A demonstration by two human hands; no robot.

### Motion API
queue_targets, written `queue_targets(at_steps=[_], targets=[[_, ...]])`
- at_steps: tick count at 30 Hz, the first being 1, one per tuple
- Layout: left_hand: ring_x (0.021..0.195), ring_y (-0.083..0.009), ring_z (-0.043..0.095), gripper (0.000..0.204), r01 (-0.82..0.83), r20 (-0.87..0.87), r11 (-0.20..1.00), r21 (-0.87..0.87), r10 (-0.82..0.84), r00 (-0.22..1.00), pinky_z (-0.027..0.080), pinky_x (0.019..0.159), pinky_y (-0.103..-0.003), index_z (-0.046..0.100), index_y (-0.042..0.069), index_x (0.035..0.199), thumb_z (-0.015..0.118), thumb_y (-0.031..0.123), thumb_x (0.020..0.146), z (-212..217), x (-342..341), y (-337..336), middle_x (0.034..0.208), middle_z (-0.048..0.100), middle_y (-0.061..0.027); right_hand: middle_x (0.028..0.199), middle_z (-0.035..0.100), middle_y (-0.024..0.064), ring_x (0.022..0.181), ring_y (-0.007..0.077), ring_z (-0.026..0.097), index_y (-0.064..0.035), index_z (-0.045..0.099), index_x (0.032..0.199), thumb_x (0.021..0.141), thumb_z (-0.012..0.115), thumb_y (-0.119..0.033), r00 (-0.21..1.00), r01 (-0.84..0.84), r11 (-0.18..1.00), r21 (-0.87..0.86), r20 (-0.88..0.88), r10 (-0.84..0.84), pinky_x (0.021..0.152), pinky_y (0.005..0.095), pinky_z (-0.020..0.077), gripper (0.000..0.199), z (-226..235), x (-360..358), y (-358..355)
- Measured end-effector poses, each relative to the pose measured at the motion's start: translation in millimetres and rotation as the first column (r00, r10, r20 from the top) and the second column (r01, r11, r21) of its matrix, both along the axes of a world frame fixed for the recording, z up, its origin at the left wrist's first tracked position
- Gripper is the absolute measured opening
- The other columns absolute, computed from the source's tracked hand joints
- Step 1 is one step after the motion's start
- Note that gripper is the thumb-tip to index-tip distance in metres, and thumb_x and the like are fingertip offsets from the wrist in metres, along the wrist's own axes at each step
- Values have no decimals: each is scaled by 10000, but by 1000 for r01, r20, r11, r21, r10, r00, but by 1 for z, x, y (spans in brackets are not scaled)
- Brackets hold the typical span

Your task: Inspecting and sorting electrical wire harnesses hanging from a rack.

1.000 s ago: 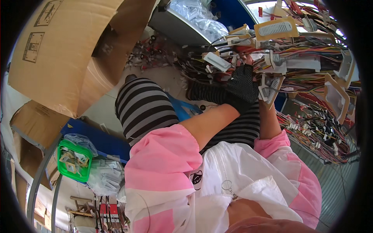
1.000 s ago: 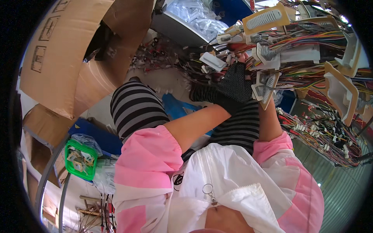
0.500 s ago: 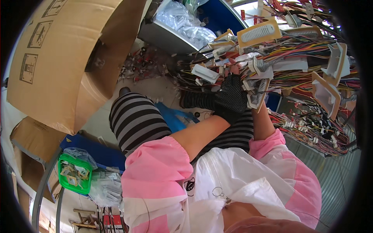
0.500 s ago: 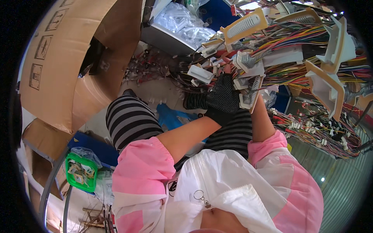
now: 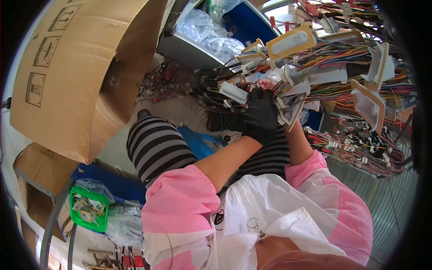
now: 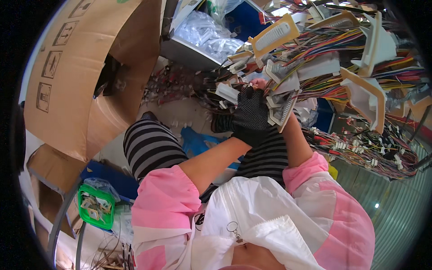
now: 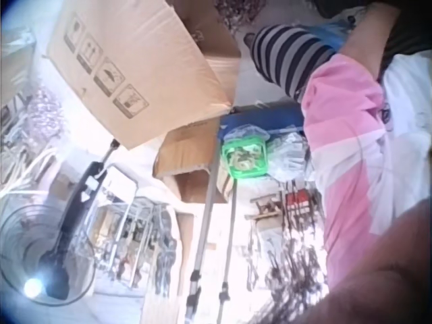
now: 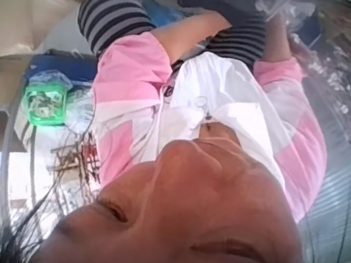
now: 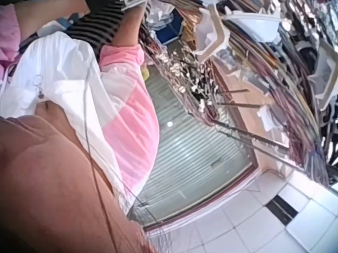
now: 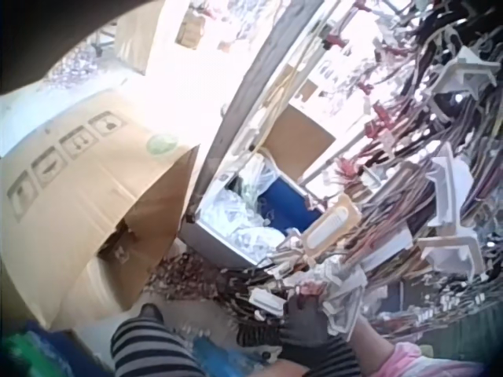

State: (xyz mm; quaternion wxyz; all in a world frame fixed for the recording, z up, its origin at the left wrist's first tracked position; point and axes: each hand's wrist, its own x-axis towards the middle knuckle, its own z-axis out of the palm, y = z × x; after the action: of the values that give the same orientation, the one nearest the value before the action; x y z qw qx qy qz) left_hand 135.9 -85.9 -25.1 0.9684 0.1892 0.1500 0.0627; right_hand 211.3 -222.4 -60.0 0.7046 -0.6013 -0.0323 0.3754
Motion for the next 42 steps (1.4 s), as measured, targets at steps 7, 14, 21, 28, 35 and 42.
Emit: queue_targets(at_steps=[7,14,21,28,35,42], targets=[[914,-227,501,86,-137,-125,740,659,287,950,405,833,-341,466,-1,939,484,21,858,17,15,47,976,496,-154,1180,444,59,1145,183,415,-60,473,1211,892,514,-268,998,-5,943,332,-58,25,1022,340,313,383,31,-13,18],[976,-288,497,394,-139,103,712,689,93,990,383,881,-400,441,-28,1211,499,184,884,5,60,82,1059,516,-193,1199,427,61,1165,178,389,-77,466,1226,877,531,-280,986,-157,907,390,115,121,1020,346,307,409,66,-14,49],[994,-375,523,368,299,-59,613,732,-379,923,396,896,-437,512,44,1187,405,274,920,19,25,43,1114,552,-210,1187,441,62,1149,179,402,-75,471,1222,869,540,-269,990,-110,921,374,123,69,1009,344,317,408,66,-14,31],[1216,-373,390,372,124,27,403,907,-350,937,243,1018,-552,509,93,1209,367,297,932,15,9,24,1261,478,-165,1174,454,63,1132,180,415,-73,476,1217,862,549,-259,990,-69,945,320,142,24,997,341,327,407,74,-18,19],[1216,-381,382,443,47,67,348,936,-309,949,269,1017,-512,452,68,1259,440,338,909,9,1,11,1264,460,-194,1162,467,64,1116,181,428,-71,480,1213,855,558,-248,991,-18,958,287,133,-21,986,339,337,407,70,-23,16],[1173,-371,417,435,79,62,393,916,-333,941,305,991,-475,449,54,1252,465,314,904,14,-3,11,1229,477,-200,1149,480,65,1100,181,441,-69,485,1209,848,567,-237,989,-8,970,243,148,-29,974,336,347,406,73,-27,8]])
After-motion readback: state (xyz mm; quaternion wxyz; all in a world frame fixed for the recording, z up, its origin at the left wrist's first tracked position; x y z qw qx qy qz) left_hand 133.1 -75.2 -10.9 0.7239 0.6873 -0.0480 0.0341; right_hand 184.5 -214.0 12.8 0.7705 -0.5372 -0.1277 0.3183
